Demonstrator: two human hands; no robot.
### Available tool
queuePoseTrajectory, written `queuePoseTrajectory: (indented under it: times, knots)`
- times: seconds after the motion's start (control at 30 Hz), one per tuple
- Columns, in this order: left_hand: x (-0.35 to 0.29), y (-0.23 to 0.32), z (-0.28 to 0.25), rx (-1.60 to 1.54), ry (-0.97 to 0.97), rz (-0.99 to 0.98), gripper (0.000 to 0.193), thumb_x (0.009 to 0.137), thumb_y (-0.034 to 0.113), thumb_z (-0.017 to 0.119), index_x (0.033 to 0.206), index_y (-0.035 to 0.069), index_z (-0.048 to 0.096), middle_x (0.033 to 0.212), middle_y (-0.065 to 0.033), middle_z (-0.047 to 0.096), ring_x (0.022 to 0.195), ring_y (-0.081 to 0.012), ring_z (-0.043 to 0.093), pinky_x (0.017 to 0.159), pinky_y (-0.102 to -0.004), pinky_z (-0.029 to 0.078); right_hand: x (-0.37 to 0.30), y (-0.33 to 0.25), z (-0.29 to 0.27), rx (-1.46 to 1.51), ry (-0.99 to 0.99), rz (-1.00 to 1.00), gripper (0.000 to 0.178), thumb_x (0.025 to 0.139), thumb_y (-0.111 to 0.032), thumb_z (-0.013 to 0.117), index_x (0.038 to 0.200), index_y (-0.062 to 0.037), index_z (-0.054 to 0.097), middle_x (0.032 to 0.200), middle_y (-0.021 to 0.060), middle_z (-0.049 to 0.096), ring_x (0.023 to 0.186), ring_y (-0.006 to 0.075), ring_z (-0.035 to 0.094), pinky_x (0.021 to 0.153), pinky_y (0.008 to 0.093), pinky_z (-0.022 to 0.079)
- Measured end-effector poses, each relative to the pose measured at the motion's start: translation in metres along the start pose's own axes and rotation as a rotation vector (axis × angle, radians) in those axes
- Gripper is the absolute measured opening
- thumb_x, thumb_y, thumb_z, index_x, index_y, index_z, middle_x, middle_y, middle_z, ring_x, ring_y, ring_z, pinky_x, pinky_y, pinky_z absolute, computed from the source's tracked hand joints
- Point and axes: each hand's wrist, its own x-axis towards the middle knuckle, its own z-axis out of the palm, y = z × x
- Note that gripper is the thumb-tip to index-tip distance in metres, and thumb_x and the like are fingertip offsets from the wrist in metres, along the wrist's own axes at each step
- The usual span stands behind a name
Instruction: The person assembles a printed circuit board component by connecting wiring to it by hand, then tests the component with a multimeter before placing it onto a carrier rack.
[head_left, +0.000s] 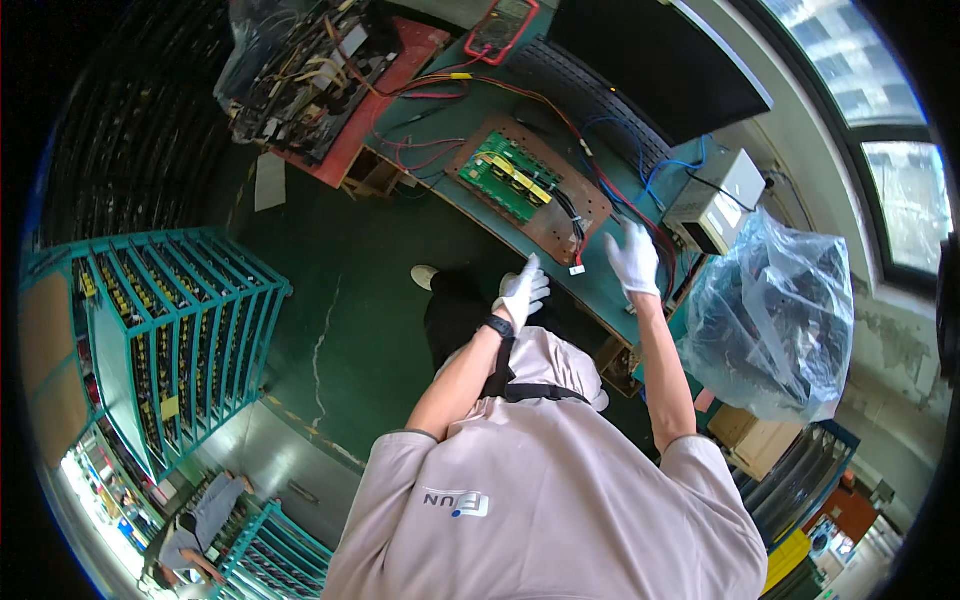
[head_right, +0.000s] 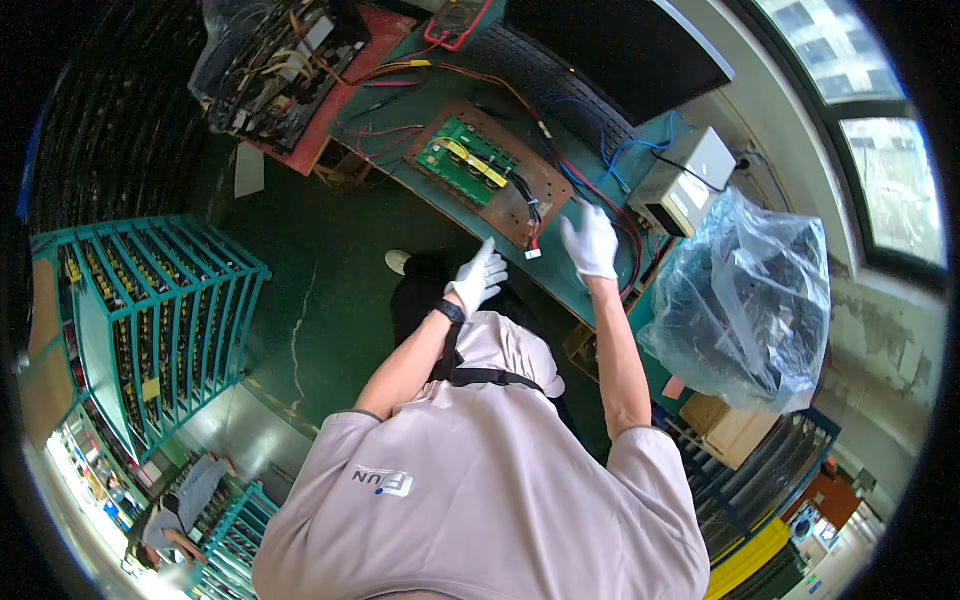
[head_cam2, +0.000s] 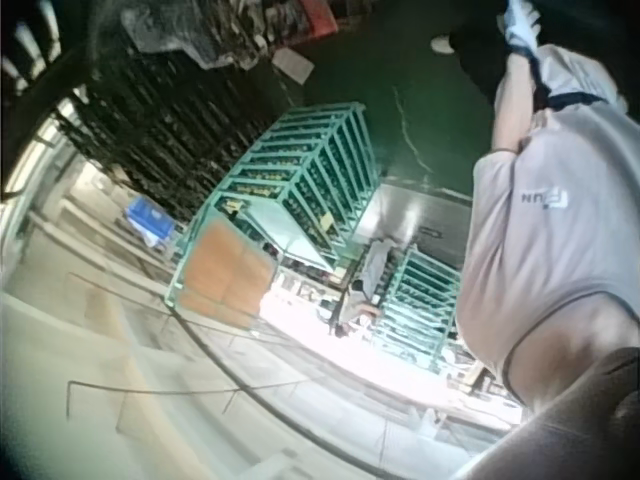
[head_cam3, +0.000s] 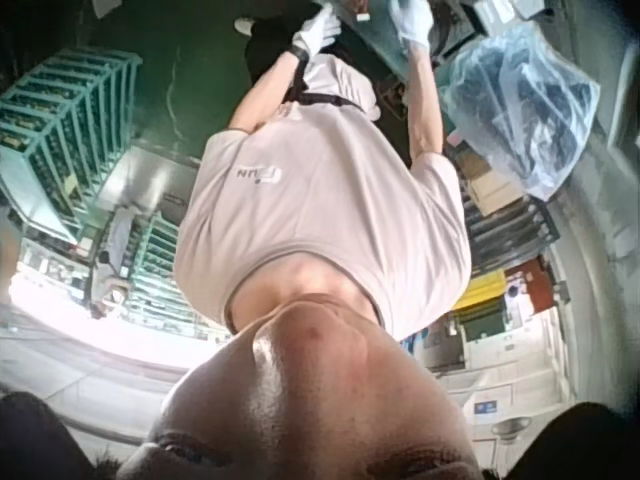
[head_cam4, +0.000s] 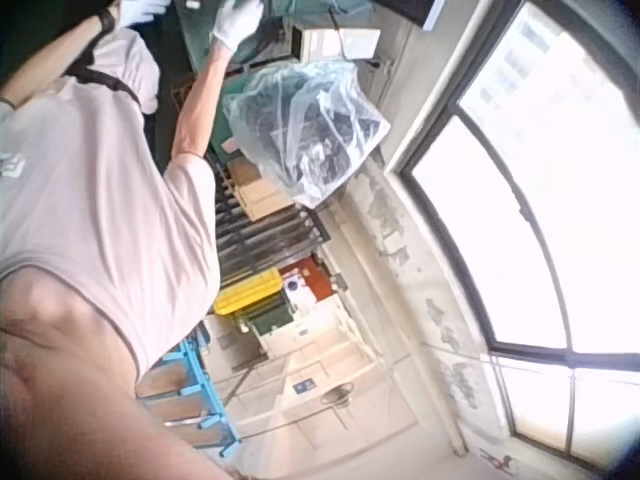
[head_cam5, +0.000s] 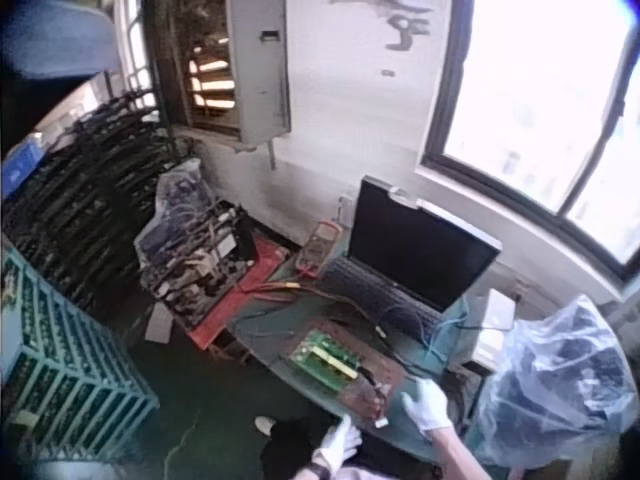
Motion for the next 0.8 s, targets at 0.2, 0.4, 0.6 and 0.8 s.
queuePoseTrajectory:
  times: [0.2, 0.4, 0.6, 0.8]
  knots:
    - [-0.033, 0.010, -0.160, -0.353, 0.124, 0.281, 0.068, 0.096, 0.064, 0.055, 0.131, 0.006, 0.063, 0.131, -0.0122, 0.067, 0.123, -0.0237, 0.061, 0.110, -0.0444, 0.041, 0.093, -0.150, 0.054, -0.044, -0.142, -0.223, 0.060, 0.082, -0.041, 0.076, 0.124, -0.0028, 0.060, 0.110, 0.0224, 0.066, 0.101, 0.0403, 0.065, 0.083, 0.0506, 0.054]
    - [-0.079, -0.025, -0.286, -0.986, 0.236, 0.481, 0.023, 0.099, 0.031, 0.066, 0.096, 0.008, 0.065, 0.084, -0.0078, 0.072, 0.078, -0.0294, 0.073, 0.069, -0.0383, 0.060, 0.110, -0.139, 0.101, -0.020, -0.273, -0.010, 0.058, 0.079, -0.036, 0.080, 0.123, -0.0036, 0.062, 0.114, 0.0224, 0.068, 0.106, 0.0425, 0.065, 0.089, 0.0504, 0.052]
    - [-0.133, -0.086, -0.368, -1.203, 0.503, 0.631, 0.023, 0.101, 0.027, 0.061, 0.106, 0.005, 0.063, 0.098, -0.0105, 0.068, 0.092, -0.0315, 0.070, 0.083, -0.0447, 0.059, 0.124, -0.131, 0.093, 0.033, -0.289, -0.208, 0.039, 0.079, -0.031, 0.077, 0.095, 0.0026, 0.063, 0.088, 0.0273, 0.065, 0.086, 0.0465, 0.064, 0.076, 0.0509, 0.050]
    - [-0.113, -0.118, -0.416, -1.319, -0.080, 1.116, 0.026, 0.101, 0.024, 0.053, 0.118, 0.005, 0.060, 0.121, -0.0160, 0.065, 0.119, -0.0358, 0.059, 0.106, -0.0502, 0.047, 0.133, -0.207, 0.017, -0.193, -0.170, -0.346, 0.053, 0.076, -0.024, 0.080, 0.117, 0.0045, 0.061, 0.111, 0.0245, 0.064, 0.108, 0.0432, 0.060, 0.099, 0.0449, 0.047]
